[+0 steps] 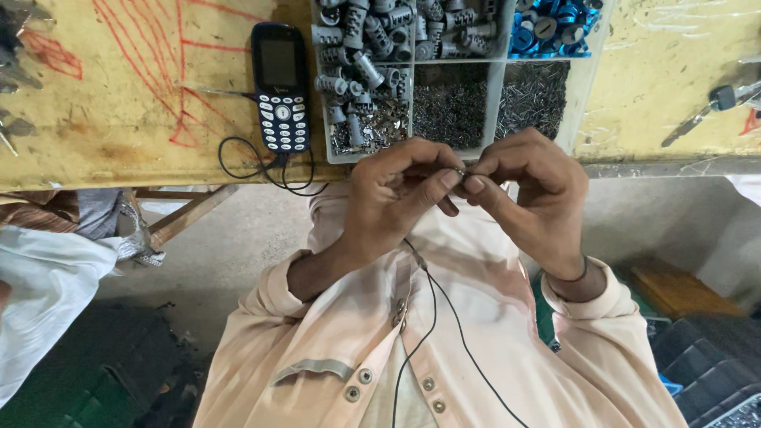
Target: The person sits at a workbench assembling small cylindrical components. They pick parts from a compartmented tray, fit the pieces together by hand, and set completed assemblies aside, repeating the cycle with new parts.
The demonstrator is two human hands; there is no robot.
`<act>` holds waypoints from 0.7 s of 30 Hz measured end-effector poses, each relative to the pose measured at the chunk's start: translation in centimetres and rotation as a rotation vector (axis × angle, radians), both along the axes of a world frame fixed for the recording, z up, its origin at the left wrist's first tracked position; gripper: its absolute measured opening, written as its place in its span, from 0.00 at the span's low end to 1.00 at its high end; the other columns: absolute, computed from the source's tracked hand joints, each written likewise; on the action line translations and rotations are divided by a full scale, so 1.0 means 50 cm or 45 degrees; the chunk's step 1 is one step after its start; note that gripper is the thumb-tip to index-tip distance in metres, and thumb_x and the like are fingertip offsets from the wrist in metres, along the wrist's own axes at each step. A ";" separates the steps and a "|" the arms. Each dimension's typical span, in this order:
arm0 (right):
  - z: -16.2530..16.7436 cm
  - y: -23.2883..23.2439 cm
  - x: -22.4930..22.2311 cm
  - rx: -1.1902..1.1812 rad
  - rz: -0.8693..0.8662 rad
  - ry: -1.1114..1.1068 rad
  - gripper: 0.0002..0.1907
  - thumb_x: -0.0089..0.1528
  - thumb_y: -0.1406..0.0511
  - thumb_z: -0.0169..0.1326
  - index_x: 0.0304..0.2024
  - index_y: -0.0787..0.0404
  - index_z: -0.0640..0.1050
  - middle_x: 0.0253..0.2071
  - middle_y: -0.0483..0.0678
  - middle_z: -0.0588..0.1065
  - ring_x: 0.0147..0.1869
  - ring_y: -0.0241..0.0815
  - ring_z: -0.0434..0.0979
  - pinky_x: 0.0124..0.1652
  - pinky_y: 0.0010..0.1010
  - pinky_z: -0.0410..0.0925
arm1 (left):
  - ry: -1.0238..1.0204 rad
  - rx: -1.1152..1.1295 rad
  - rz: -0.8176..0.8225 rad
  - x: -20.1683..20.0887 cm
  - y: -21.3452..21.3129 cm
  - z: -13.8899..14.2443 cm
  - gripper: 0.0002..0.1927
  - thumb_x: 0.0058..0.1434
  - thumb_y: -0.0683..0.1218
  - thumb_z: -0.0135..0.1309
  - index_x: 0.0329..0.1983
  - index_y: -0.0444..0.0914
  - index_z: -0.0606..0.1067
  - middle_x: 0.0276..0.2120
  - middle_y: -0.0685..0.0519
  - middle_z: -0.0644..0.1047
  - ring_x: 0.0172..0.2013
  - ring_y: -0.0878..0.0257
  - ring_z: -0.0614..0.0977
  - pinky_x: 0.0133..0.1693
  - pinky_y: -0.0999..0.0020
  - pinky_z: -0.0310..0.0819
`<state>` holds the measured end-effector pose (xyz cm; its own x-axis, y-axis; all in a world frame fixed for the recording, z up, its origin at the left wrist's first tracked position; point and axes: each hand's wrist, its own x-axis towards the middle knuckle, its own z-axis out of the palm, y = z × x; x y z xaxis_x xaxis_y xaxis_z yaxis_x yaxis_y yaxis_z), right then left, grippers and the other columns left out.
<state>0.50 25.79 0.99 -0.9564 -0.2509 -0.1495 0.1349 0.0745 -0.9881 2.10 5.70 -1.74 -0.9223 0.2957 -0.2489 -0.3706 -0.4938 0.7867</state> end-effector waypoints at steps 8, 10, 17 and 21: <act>-0.004 0.023 0.003 0.009 0.086 -0.001 0.06 0.65 0.77 0.62 0.43 0.71 0.78 0.46 0.53 0.74 0.42 0.36 0.80 0.41 0.24 0.78 | 0.127 -0.204 -0.031 -0.002 -0.005 0.011 0.09 0.73 0.40 0.55 0.51 0.29 0.76 0.46 0.49 0.78 0.44 0.63 0.86 0.44 0.70 0.88; -0.008 0.022 0.002 -0.097 0.060 -0.092 0.06 0.65 0.77 0.61 0.43 0.72 0.78 0.47 0.53 0.74 0.42 0.37 0.80 0.43 0.26 0.78 | 0.148 -0.226 -0.014 -0.001 -0.002 0.014 0.08 0.72 0.39 0.55 0.51 0.30 0.76 0.47 0.49 0.78 0.44 0.64 0.86 0.44 0.71 0.88; -0.020 0.011 0.003 -0.089 0.034 0.101 0.08 0.65 0.76 0.62 0.44 0.67 0.77 0.48 0.51 0.73 0.46 0.38 0.79 0.44 0.26 0.79 | 0.202 -0.310 -0.032 -0.006 -0.007 0.020 0.07 0.72 0.39 0.56 0.49 0.30 0.77 0.46 0.50 0.77 0.39 0.67 0.85 0.40 0.75 0.84; -0.019 0.020 -0.005 0.442 0.222 0.727 0.11 0.60 0.77 0.66 0.43 0.64 0.81 0.42 0.51 0.78 0.45 0.45 0.82 0.41 0.31 0.75 | 0.055 -0.045 -0.251 -0.027 -0.033 0.024 0.08 0.72 0.40 0.57 0.49 0.30 0.78 0.43 0.51 0.78 0.38 0.69 0.82 0.39 0.75 0.82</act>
